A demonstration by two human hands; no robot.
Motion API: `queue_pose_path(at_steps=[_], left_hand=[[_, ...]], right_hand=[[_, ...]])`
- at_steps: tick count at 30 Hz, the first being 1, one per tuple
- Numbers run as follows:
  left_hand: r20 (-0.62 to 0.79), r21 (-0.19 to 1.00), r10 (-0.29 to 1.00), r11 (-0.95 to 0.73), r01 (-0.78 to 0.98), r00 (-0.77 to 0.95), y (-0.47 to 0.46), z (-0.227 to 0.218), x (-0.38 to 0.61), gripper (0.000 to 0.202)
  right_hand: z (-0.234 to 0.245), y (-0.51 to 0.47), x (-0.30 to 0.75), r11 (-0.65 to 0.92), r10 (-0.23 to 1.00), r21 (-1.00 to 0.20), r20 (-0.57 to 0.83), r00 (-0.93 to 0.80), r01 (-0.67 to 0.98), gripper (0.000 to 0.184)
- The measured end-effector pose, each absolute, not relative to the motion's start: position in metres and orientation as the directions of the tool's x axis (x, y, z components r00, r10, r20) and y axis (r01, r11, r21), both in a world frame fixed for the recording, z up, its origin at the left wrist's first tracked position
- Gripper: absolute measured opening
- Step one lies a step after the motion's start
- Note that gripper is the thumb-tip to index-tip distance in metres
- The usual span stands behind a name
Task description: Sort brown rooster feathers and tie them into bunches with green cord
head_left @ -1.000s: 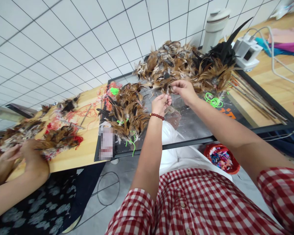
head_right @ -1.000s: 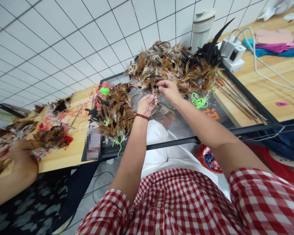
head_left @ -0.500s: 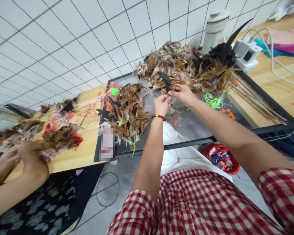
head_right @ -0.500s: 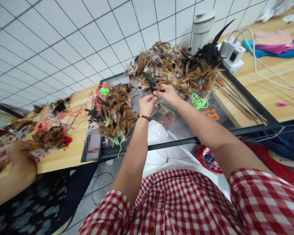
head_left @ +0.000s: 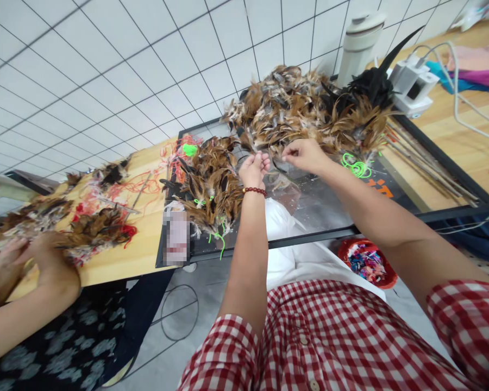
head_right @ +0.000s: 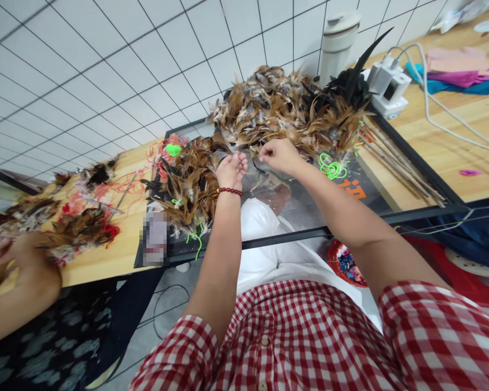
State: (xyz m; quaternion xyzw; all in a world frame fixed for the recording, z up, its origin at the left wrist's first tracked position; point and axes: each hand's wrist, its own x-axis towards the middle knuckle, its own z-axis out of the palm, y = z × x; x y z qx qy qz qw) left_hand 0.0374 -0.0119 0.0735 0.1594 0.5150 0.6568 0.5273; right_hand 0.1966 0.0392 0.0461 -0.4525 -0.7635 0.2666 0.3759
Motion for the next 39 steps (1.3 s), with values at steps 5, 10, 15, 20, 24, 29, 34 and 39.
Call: queue_pose_path(at_steps=[5,10,15,20,24,29,34,39], left_hand=[[-0.380,0.798,0.845,0.095,-0.595,-0.375,-0.014,0.076,0.033,0.022],[-0.390,0.801,0.860,0.141,-0.582,-0.328,-0.015,0.074,0.034,0.020],[-0.401,0.824,0.884,0.234,-0.517,-0.239,-0.015,0.070,0.038,0.016],[-0.450,0.798,0.885,0.337,-0.500,-0.120,-0.018,0.072,0.041,0.016],[-0.425,0.819,0.903,0.351,-0.455,-0.068,-0.021,0.073,0.043,0.019],[-0.380,0.874,0.925,0.350,-0.338,-0.024,-0.023,0.072,0.043,0.023],[-0.320,0.840,0.887,0.103,-0.532,-0.332,-0.015,0.074,0.032,0.020],[-0.386,0.792,0.822,0.064,-0.607,-0.418,-0.012,0.075,0.025,0.022]], right_hand=[[0.046,0.025,0.192,0.462,0.886,-0.430,0.193,-0.421,0.776,0.018],[0.047,0.031,0.186,0.337,0.933,-0.739,0.181,-0.310,0.583,0.005],[0.056,0.032,0.183,0.087,0.964,-0.996,0.080,-0.255,0.014,0.018],[0.056,0.029,0.184,0.191,0.951,-0.981,0.196,-0.241,-0.041,0.022],[0.050,0.031,0.183,0.203,0.941,-0.978,0.208,-0.266,-0.047,0.018],[0.043,0.039,0.185,0.237,0.953,-0.971,0.226,-0.203,0.032,0.013],[0.042,0.039,0.190,0.343,0.888,-0.907,0.228,-0.400,0.245,0.017],[0.044,0.028,0.186,0.619,0.603,-0.705,0.143,-0.784,0.347,0.017]])
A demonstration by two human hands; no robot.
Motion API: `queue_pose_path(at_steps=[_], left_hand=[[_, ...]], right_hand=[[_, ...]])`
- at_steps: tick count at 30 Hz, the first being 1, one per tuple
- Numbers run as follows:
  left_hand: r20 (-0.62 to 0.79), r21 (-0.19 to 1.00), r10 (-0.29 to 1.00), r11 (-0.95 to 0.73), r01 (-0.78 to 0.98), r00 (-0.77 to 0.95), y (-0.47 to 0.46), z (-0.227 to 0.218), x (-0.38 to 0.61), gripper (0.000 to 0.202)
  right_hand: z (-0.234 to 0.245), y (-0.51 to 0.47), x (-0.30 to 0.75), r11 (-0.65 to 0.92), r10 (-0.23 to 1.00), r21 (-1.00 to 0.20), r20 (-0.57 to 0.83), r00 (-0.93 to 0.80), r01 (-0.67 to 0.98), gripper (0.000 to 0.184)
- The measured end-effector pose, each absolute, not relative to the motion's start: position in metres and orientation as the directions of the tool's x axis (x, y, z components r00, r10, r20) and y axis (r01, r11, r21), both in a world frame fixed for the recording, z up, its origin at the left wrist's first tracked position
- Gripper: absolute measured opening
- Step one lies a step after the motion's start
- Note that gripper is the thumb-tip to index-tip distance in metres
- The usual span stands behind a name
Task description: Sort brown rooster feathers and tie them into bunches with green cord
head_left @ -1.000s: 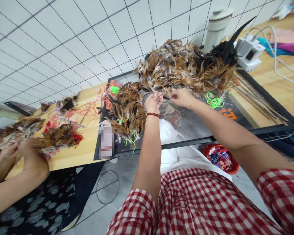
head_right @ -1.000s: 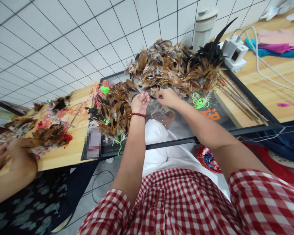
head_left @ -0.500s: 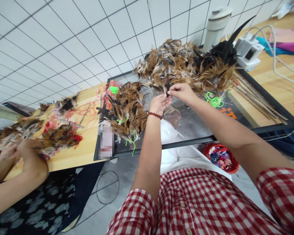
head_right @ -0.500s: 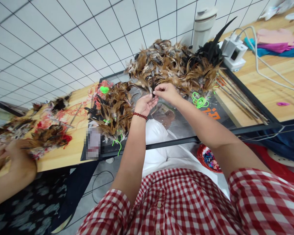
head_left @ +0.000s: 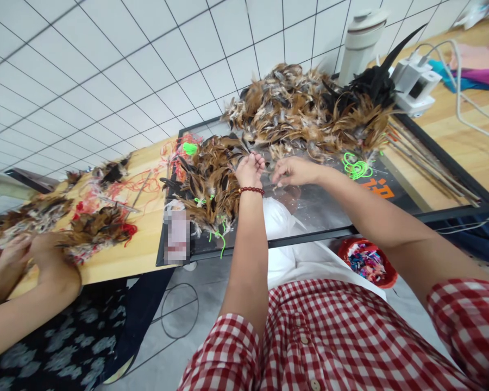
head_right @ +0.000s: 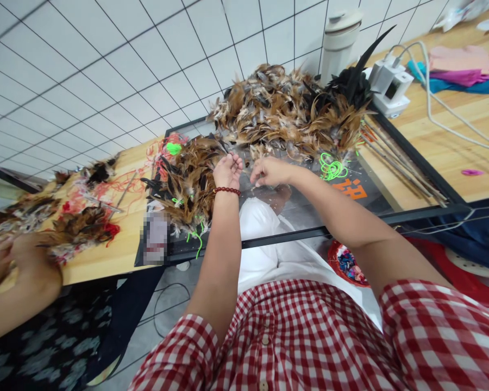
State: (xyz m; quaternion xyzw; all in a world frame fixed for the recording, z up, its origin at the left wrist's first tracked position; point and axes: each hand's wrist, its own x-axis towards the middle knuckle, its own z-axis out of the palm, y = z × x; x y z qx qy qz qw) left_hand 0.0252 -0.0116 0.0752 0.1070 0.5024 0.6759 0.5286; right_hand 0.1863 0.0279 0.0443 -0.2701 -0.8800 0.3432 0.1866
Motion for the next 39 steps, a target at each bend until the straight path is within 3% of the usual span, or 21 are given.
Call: queue_pose_path(at_steps=[3,8,11,14,19,23,27,30,32,35,39], left_hand=[[-0.378,0.792,0.814,0.038,-0.609,-0.441,-0.011,0.075,0.026,0.023],[-0.364,0.797,0.774,-0.028,-0.604,-0.517,-0.010,0.076,0.025,0.023],[-0.365,0.798,0.778,-0.022,-0.603,-0.511,-0.009,0.076,0.024,0.023],[-0.348,0.813,0.779,-0.026,-0.582,-0.521,-0.009,0.075,0.025,0.025],[-0.312,0.875,0.855,0.089,-0.476,-0.414,-0.011,0.074,0.034,0.030],[-0.218,0.910,0.861,0.011,-0.414,-0.459,-0.011,0.075,0.034,0.030],[-0.190,0.915,0.757,-0.095,-0.393,-0.625,-0.007,0.076,0.026,0.031],[-0.220,0.910,0.749,-0.073,-0.409,-0.625,-0.005,0.075,0.024,0.031],[-0.226,0.906,0.769,-0.059,-0.419,-0.598,-0.006,0.075,0.025,0.031],[-0.220,0.901,0.856,-0.006,-0.434,-0.468,-0.010,0.074,0.028,0.030],[-0.284,0.870,0.938,0.165,-0.465,-0.200,-0.016,0.071,0.031,0.026]], right_hand=[[0.047,0.024,0.184,0.701,0.600,-0.563,0.132,-0.789,0.439,0.016],[0.048,0.024,0.186,0.579,0.812,-0.447,0.239,-0.533,0.682,0.028],[0.044,0.020,0.182,0.614,0.788,-0.393,0.270,-0.553,0.684,0.027],[0.042,0.012,0.174,0.633,0.772,-0.338,0.210,-0.600,0.697,0.029],[0.046,0.007,0.171,0.591,0.806,-0.251,0.215,-0.551,0.767,0.034],[0.045,0.012,0.179,0.590,0.805,-0.334,0.317,-0.502,0.735,0.034],[0.033,0.016,0.178,0.754,0.655,-0.332,0.330,-0.679,0.566,0.032],[0.026,0.019,0.174,0.765,0.633,-0.387,0.306,-0.711,0.515,0.036],[0.028,0.022,0.174,0.721,0.679,-0.507,0.382,-0.627,0.473,0.037],[0.039,0.026,0.178,0.578,0.807,-0.755,0.472,-0.355,0.311,0.024],[0.055,0.031,0.183,0.358,0.931,-0.931,0.351,-0.098,0.068,0.009]])
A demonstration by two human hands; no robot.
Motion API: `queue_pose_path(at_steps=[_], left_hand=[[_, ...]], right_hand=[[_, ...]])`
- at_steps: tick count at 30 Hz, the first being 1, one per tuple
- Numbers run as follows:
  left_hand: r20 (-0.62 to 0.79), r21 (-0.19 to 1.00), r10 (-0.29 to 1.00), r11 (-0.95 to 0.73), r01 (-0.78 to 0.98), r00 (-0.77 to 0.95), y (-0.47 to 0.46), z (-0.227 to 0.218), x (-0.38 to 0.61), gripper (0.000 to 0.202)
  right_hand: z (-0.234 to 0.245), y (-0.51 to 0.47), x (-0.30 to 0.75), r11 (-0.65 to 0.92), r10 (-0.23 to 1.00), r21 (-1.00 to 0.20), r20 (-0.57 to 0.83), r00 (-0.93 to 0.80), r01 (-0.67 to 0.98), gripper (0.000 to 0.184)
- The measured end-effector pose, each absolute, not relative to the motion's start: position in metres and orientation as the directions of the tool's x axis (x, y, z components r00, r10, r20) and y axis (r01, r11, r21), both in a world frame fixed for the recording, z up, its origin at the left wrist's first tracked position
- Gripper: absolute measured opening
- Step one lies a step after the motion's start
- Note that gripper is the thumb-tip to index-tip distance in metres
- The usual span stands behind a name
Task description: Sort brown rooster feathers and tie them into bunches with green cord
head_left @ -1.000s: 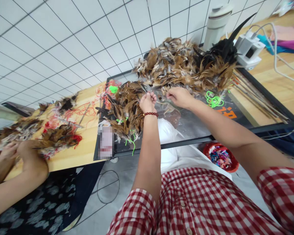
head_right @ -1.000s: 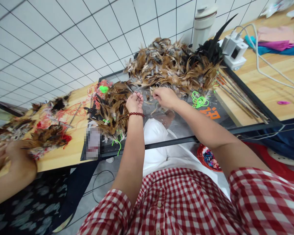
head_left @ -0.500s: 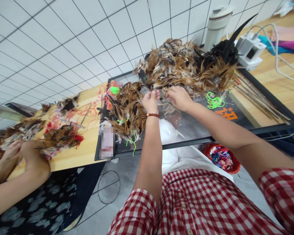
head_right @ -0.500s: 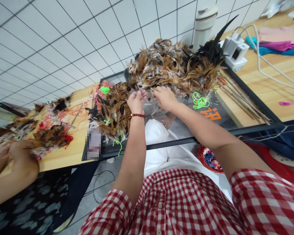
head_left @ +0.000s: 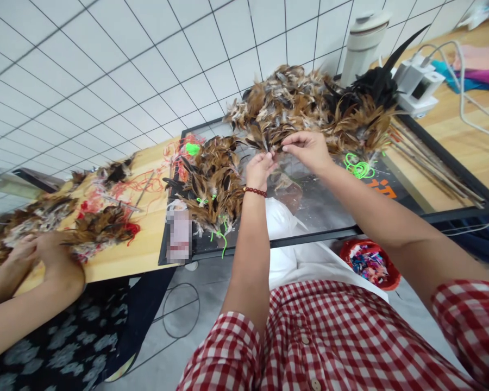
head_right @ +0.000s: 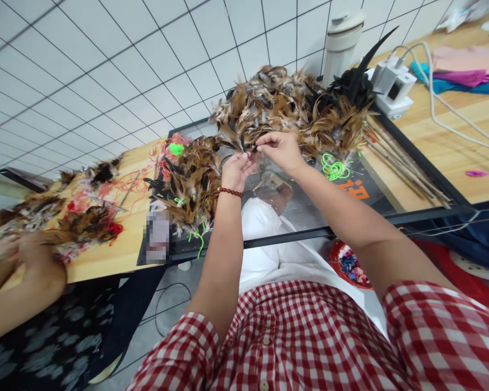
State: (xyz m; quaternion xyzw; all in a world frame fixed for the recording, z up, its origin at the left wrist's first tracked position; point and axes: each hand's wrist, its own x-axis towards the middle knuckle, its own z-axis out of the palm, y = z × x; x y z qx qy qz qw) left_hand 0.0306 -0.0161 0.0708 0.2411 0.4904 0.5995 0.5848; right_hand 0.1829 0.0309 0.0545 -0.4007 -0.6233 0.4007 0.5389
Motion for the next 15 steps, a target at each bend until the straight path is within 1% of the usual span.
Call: queue_pose_path(at_steps=[3,4,6,8,10,11,12,13,15], left_hand=[[-0.339,0.853,0.940,0.285,-0.437,-0.049,-0.0188,0.0701,0.0331,0.024],[-0.345,0.853,0.938,0.299,-0.427,-0.034,-0.0192,0.0700,0.0341,0.024],[-0.337,0.858,0.940,0.283,-0.428,-0.054,-0.0195,0.0699,0.0362,0.025],[-0.311,0.857,0.947,0.244,-0.455,-0.078,-0.0196,0.0701,0.0376,0.026],[-0.295,0.849,0.952,0.224,-0.478,-0.077,-0.0198,0.0707,0.0381,0.028],[-0.298,0.846,0.952,0.230,-0.481,-0.069,-0.0200,0.0710,0.0380,0.028],[-0.309,0.843,0.949,0.246,-0.479,-0.057,-0.0202,0.0714,0.0378,0.028],[-0.327,0.838,0.944,0.268,-0.476,-0.045,-0.0203,0.0718,0.0375,0.027],[-0.371,0.819,0.928,0.308,-0.484,-0.037,-0.0200,0.0719,0.0367,0.025]], right_hand=[[0.0566,0.0333,0.1824,0.317,0.947,-0.948,0.316,-0.055,0.009,0.007],[0.0558,0.0341,0.1816,0.315,0.948,-0.949,0.314,-0.049,0.001,0.011],[0.0532,0.0351,0.1794,0.288,0.957,-0.957,0.289,-0.019,-0.043,0.024],[0.0506,0.0350,0.1774,0.179,0.982,-0.978,0.185,-0.044,-0.108,0.039],[0.0492,0.0338,0.1766,0.019,0.985,-0.991,0.041,-0.166,-0.134,0.048],[0.0492,0.0330,0.1769,-0.040,0.974,-0.991,-0.010,-0.228,-0.129,0.050],[0.0496,0.0322,0.1774,-0.070,0.964,-0.989,-0.034,-0.264,-0.128,0.049],[0.0505,0.0317,0.1783,-0.070,0.964,-0.988,-0.030,-0.265,-0.141,0.047],[0.0529,0.0314,0.1802,-0.022,0.981,-0.983,0.015,-0.196,-0.184,0.038]])
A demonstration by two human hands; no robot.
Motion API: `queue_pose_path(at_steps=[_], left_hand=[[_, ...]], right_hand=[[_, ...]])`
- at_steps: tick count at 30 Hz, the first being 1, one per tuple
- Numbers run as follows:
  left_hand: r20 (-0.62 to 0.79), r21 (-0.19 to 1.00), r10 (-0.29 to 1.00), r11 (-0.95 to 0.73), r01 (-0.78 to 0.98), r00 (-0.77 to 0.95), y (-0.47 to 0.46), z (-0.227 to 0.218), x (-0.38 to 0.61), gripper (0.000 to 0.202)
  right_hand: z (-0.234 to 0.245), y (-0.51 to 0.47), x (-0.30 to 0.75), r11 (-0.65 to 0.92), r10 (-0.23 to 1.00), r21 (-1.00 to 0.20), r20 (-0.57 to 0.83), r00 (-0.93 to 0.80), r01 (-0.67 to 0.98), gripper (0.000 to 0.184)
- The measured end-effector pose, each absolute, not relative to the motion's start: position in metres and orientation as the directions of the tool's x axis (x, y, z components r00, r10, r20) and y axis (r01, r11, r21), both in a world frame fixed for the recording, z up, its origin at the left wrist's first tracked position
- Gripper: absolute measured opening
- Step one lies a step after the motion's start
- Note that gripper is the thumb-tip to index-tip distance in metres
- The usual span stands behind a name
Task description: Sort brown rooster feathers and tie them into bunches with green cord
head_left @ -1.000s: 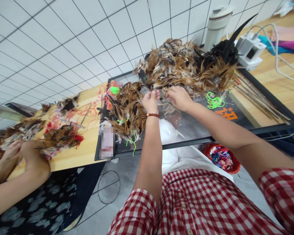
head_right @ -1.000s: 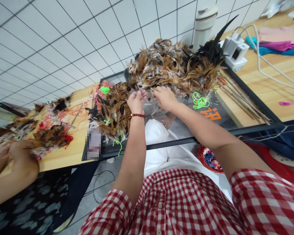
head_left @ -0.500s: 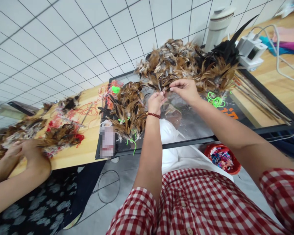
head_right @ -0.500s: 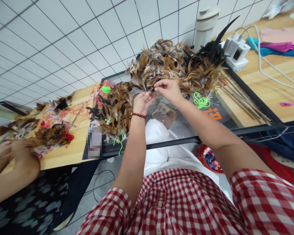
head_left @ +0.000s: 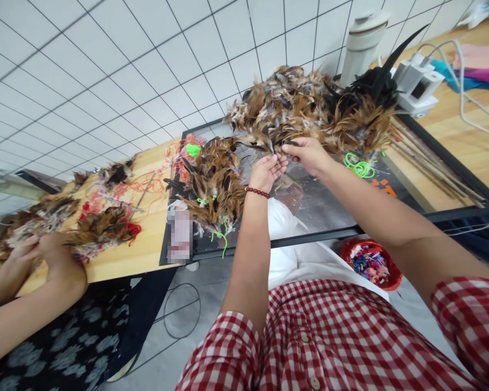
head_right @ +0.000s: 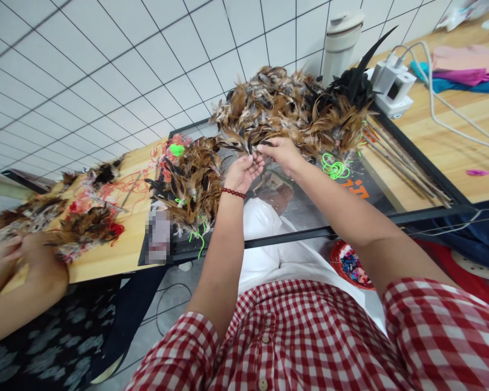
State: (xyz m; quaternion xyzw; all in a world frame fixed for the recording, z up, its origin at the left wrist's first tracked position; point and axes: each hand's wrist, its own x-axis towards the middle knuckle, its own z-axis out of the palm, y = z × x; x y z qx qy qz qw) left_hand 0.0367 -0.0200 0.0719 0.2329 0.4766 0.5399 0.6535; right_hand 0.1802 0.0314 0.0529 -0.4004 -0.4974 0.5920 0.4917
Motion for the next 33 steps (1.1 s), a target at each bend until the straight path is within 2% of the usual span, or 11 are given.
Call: queue_pose_path(at_steps=[2,6,14,17,19,21,23,24,27,33], left_hand=[[-0.413,0.791,0.909,0.328,-0.517,-0.055,-0.019,0.071,0.036,0.024],[-0.443,0.759,0.895,0.349,-0.550,-0.043,-0.018,0.068,0.036,0.023],[-0.436,0.824,0.900,0.410,-0.392,0.025,-0.023,0.072,0.038,0.021],[-0.423,0.844,0.904,0.416,-0.339,0.058,-0.023,0.073,0.038,0.024],[-0.409,0.842,0.912,0.391,-0.371,0.033,-0.022,0.072,0.038,0.026],[-0.396,0.826,0.918,0.343,-0.448,-0.026,-0.021,0.071,0.036,0.025],[-0.402,0.802,0.914,0.318,-0.506,-0.063,-0.020,0.071,0.035,0.024],[-0.411,0.793,0.909,0.324,-0.516,-0.062,-0.019,0.071,0.034,0.023],[-0.438,0.775,0.898,0.357,-0.522,-0.036,-0.020,0.073,0.034,0.022],[-0.415,0.780,0.910,0.348,-0.520,-0.012,-0.021,0.074,0.036,0.023]], right_hand=[[0.055,0.032,0.182,0.023,0.986,-0.981,0.055,-0.159,-0.195,0.030],[0.054,0.032,0.182,0.115,0.950,-0.980,0.156,-0.271,-0.159,0.024],[0.038,0.041,0.183,0.376,0.900,-0.926,0.354,-0.254,0.041,0.028],[0.032,0.046,0.184,0.425,0.888,-0.899,0.390,-0.243,0.109,0.027],[0.028,0.049,0.185,0.435,0.884,-0.892,0.396,-0.250,0.125,0.032],[0.024,0.051,0.186,0.496,0.853,-0.855,0.446,-0.273,0.154,0.048],[0.021,0.052,0.186,0.610,0.782,-0.762,0.535,-0.318,0.218,0.068],[0.021,0.051,0.187,0.661,0.745,-0.706,0.573,-0.342,0.256,0.072],[0.020,0.047,0.186,0.719,0.695,-0.606,0.619,-0.365,0.340,0.066],[0.018,0.042,0.183,0.704,0.709,-0.606,0.620,-0.335,0.369,0.063]])
